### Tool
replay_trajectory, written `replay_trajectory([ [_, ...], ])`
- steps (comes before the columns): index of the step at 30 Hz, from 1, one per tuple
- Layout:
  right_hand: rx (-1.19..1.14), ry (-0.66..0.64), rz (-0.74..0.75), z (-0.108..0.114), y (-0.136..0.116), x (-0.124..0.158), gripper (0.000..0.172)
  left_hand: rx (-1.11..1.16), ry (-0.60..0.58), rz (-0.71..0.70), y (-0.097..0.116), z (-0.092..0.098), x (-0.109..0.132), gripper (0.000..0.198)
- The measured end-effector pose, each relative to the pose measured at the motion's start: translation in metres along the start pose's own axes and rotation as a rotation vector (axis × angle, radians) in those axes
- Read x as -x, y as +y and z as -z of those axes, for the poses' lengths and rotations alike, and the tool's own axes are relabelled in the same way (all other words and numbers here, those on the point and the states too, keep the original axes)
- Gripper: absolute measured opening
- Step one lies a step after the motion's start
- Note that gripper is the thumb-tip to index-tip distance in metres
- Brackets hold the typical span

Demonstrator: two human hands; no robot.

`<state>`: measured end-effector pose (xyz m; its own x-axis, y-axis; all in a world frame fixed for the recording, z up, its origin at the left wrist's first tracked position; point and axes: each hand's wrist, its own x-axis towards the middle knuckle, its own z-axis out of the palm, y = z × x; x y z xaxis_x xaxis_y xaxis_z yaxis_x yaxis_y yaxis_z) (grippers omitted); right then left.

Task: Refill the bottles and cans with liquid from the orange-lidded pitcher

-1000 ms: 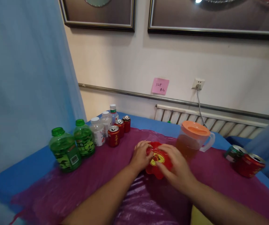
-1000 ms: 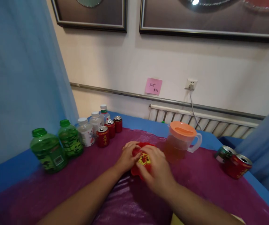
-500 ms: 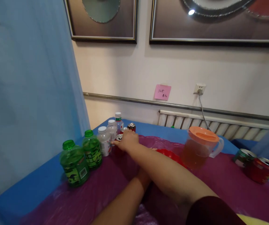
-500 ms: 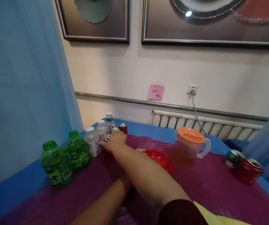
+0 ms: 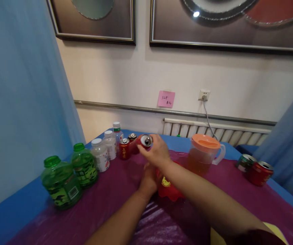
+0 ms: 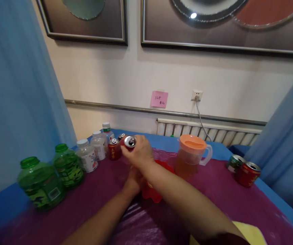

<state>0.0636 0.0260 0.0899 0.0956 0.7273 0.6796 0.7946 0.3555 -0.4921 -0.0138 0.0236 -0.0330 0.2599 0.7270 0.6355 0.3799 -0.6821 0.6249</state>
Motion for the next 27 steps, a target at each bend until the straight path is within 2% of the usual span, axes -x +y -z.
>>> replay_trajectory([
  [2, -0.012, 0.154, 0.046, 0.03, 0.028, 0.01, 0.042, -0.019, -0.013, -0.014, 0.011, 0.004, -0.001, 0.013],
  [4, 0.005, 0.234, 0.087, 0.054, 0.054, 0.024, 0.044, -0.071, 0.006, -0.035, 0.021, 0.009, -0.003, 0.007],
  [6, 0.025, 0.261, 0.118, 0.071, 0.073, 0.04, 0.046, -0.123, 0.035, -0.069, 0.027, 0.013, -0.005, 0.009],
  [9, 0.02, 0.246, 0.115, 0.084, 0.091, 0.06, 0.047, -0.158, 0.088, -0.07, 0.029, 0.018, -0.01, 0.009],
  [10, 0.002, 0.226, 0.107, 0.086, 0.095, 0.064, 0.047, -0.161, 0.106, -0.054, 0.028, 0.019, -0.011, 0.01],
  [12, -0.057, 0.147, 0.095, 0.09, 0.102, 0.068, 0.048, -0.15, 0.117, -0.031, 0.026, 0.02, -0.013, 0.024],
  [14, -0.142, 0.03, 0.094, 0.094, 0.107, 0.067, 0.048, -0.118, 0.06, -0.04, 0.027, 0.022, -0.014, 0.045],
  [16, -0.223, -0.096, 0.091, 0.097, 0.112, 0.064, 0.05, -0.083, -0.042, -0.064, 0.03, 0.024, -0.013, 0.059],
  [20, -0.312, -0.265, 0.053, 0.1, 0.116, 0.06, 0.062, -0.008, -0.219, -0.076, 0.034, 0.025, -0.01, 0.064],
  [27, -0.379, -0.378, 0.026, 0.102, 0.115, 0.062, 0.07, 0.072, -0.347, 0.043, 0.038, 0.02, -0.01, 0.069],
])
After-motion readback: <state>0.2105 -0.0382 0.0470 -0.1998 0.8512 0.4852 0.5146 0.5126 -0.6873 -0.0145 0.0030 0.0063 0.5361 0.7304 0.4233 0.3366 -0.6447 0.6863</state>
